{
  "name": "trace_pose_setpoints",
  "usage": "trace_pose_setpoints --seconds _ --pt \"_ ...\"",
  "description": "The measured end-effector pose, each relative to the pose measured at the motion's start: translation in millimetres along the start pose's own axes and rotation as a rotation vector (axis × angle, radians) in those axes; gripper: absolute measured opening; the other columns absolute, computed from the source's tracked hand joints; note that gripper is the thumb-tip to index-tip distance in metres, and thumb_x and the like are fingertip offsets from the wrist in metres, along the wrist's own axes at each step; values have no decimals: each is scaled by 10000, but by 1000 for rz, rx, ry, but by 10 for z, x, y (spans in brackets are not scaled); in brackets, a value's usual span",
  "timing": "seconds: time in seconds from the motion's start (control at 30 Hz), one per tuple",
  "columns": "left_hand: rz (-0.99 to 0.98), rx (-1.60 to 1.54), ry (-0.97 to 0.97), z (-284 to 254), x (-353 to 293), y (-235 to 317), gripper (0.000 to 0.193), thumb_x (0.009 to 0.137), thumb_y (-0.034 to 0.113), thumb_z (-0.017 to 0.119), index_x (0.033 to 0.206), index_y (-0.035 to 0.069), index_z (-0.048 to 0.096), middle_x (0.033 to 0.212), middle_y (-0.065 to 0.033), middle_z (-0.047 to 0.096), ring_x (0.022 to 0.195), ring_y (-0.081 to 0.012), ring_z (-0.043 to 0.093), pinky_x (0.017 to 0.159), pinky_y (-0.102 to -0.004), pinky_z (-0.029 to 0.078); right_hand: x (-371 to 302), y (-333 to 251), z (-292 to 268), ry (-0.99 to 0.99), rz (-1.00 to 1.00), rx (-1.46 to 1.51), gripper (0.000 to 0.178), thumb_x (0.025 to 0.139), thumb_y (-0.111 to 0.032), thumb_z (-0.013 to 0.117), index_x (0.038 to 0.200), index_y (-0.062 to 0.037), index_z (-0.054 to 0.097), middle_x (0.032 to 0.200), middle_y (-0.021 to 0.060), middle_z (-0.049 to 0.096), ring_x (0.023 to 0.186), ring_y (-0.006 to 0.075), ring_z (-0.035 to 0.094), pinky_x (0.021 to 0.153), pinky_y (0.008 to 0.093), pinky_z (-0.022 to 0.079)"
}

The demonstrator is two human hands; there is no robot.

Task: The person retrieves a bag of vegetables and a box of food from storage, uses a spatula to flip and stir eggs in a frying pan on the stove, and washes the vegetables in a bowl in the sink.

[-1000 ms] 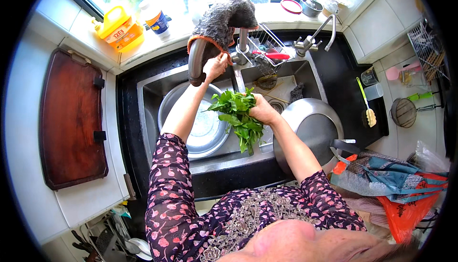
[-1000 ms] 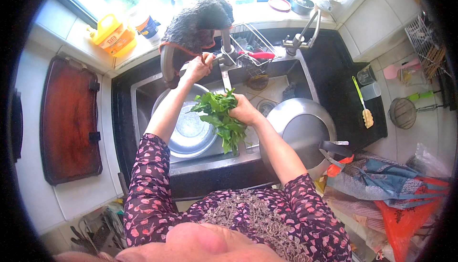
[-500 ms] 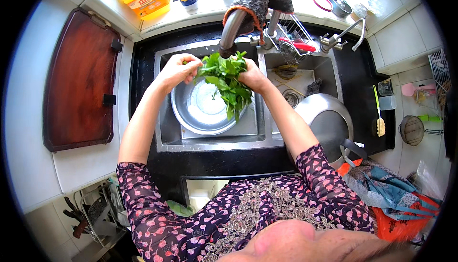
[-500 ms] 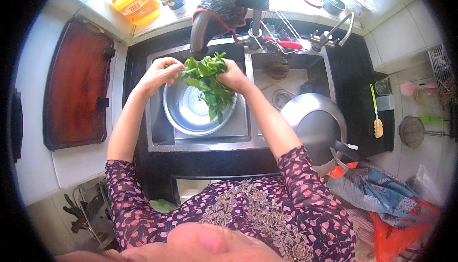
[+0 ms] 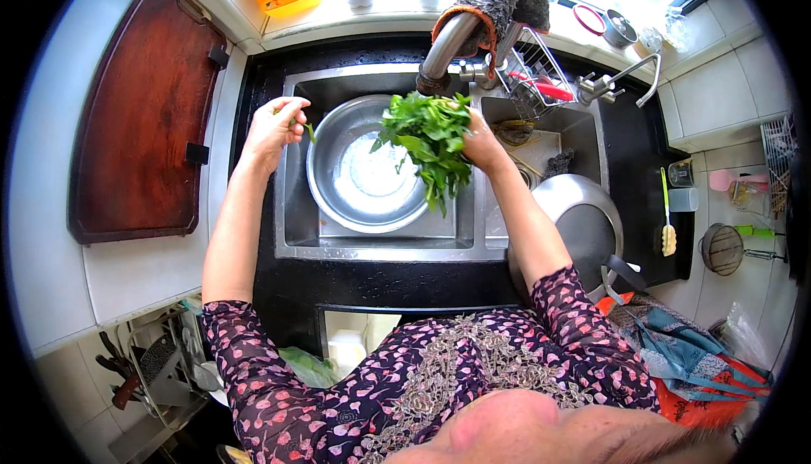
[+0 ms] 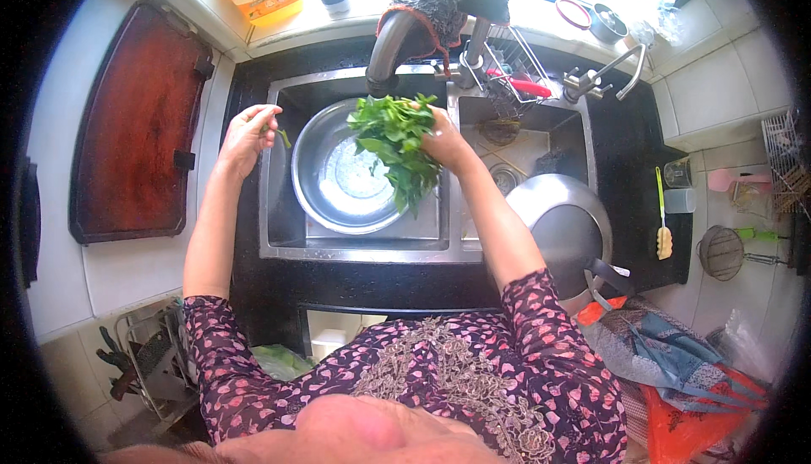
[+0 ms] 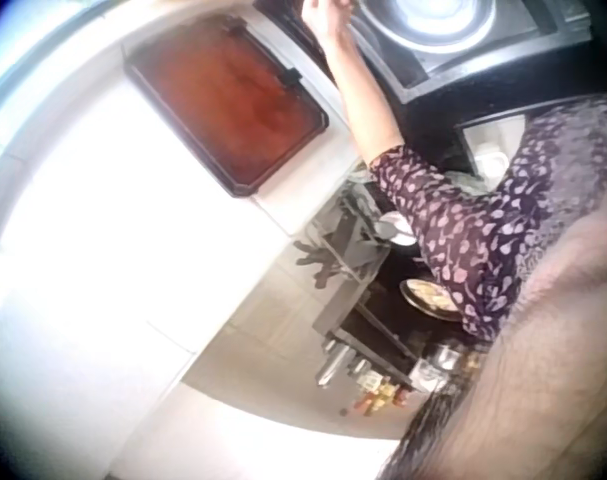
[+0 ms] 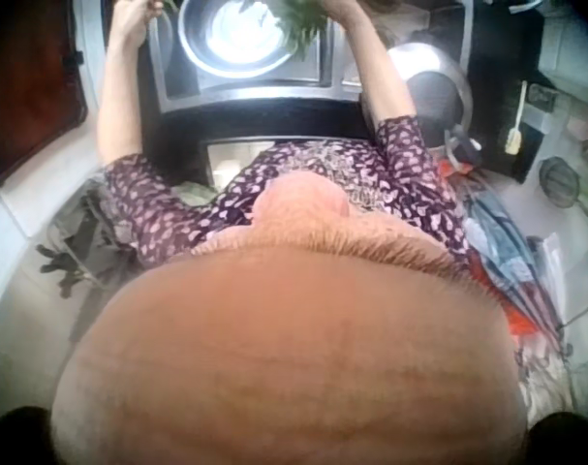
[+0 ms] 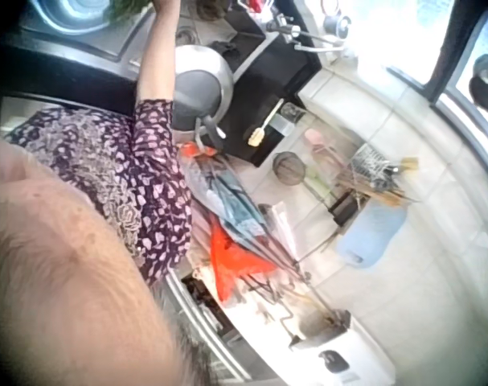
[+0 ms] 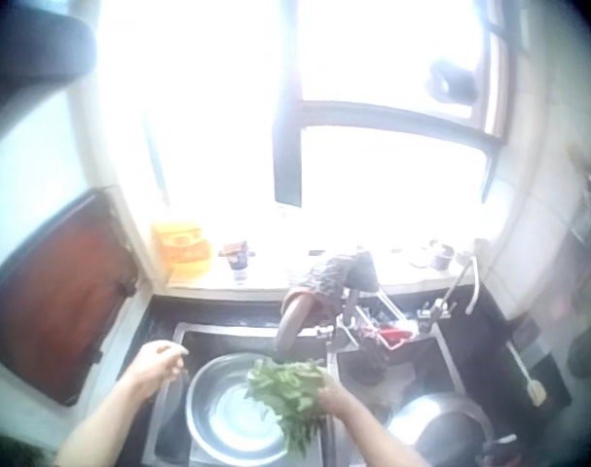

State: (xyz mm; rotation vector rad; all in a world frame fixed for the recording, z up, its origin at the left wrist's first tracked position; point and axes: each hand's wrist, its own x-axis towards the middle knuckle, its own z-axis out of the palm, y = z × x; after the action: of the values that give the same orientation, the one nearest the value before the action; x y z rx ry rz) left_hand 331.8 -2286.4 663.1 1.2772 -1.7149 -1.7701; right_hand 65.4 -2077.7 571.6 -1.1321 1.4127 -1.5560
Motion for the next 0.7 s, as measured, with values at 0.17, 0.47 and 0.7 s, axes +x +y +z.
trace_pose_setpoints --seconds 0.17,0.47,0.7 --pt "-24 -39 -221 628 -30 60 231 883 218 639 1058 68 623 853 -2 591 745 -79 566 656 -218 476 -344 -107 -203 42 27 238 329 814 -54 618 1135 15 604 1047 66 652 945 123 587 834 277 473" --pt "72 189 -409 1205 227 383 169 870 210 657 941 58 639 743 9 593 622 -65 531 558 -212 459 -290 -182 -105 41 -31 0 375 810 -101 605 1171 -1 590 1036 72 663 934 115 592 840 279 472" --pt "603 690 -286 1436 650 311 278 778 230 701 952 21 639 744 -93 638 684 -195 626 647 -319 503 -198 -162 56 50 -111 -130 452 703 23 668 1149 -20 603 985 59 676 902 108 596 829 273 473"
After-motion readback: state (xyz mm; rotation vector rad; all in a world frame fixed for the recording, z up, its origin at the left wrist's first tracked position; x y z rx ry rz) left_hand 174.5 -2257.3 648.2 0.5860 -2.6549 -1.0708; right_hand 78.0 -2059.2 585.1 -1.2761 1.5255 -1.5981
